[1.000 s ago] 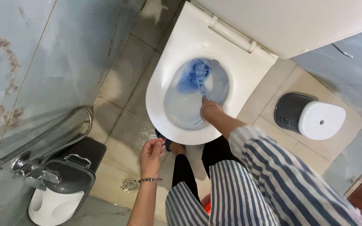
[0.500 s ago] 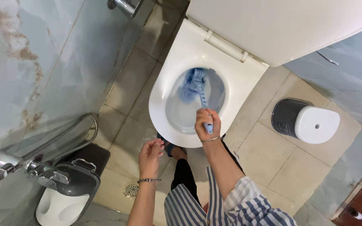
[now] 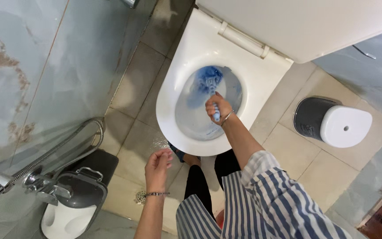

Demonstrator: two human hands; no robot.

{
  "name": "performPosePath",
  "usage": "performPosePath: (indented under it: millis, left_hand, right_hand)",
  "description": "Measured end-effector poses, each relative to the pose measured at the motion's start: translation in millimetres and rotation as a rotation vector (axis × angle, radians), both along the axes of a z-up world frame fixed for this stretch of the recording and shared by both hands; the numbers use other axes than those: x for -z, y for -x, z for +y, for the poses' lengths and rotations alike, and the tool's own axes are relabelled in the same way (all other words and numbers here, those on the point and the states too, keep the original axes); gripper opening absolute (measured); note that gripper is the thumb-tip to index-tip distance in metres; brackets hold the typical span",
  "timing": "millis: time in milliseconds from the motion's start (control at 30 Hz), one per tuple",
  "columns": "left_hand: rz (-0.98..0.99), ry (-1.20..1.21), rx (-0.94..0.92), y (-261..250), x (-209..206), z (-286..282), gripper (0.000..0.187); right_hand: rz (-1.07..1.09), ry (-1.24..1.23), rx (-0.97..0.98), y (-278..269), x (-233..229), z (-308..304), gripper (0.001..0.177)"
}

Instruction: The person scrubs the toilet bowl with a blue brush and cleaning solution, then wipes a metal corner shelf and adjacent tiled walls with a pink cloth. The person uses a red bucket of soapy water to rinse the cloth during the process.

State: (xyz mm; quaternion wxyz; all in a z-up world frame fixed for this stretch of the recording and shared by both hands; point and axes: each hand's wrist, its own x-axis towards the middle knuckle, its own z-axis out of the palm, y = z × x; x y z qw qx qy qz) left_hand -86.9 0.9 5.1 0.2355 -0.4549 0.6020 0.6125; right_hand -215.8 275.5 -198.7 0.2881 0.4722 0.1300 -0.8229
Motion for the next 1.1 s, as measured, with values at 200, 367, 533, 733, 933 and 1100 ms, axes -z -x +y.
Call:
performPosePath:
  millis: [200,367,533,733,933,1100]
  left_hand:
    - [-0.031,-0.024,0.041,-3,-3,16,0.021]
    - [0.020,-0.033,0.047,-9,4,19,0.020]
    - [0.050,-0.044,0.040,-13,0,14,0.019]
    - [0.072,-0.056,-0.016,-8,-11,3,0.019]
    - [0.057,-0.057,-0.010,-6,-5,4,0.020]
    - [0.093,-0.046,0.061,-8,1,16,0.020]
  right_hand:
    - [0.056,-0.496,-0.703,11,-41,30,0.032]
    - [0.187,-1.347,-1.886,-18,-63,62,0.052]
    - [0.286,-1.373,-1.508,-19,-126,91,0.054]
    - [0.097,-0.918,-0.856,-5,-236,107,0.051]
    - [0.100,-0.774,-0.793,-9,-191,37,0.064]
    - [0.127,-0.990,-1.197,-9,-106,28,0.072]
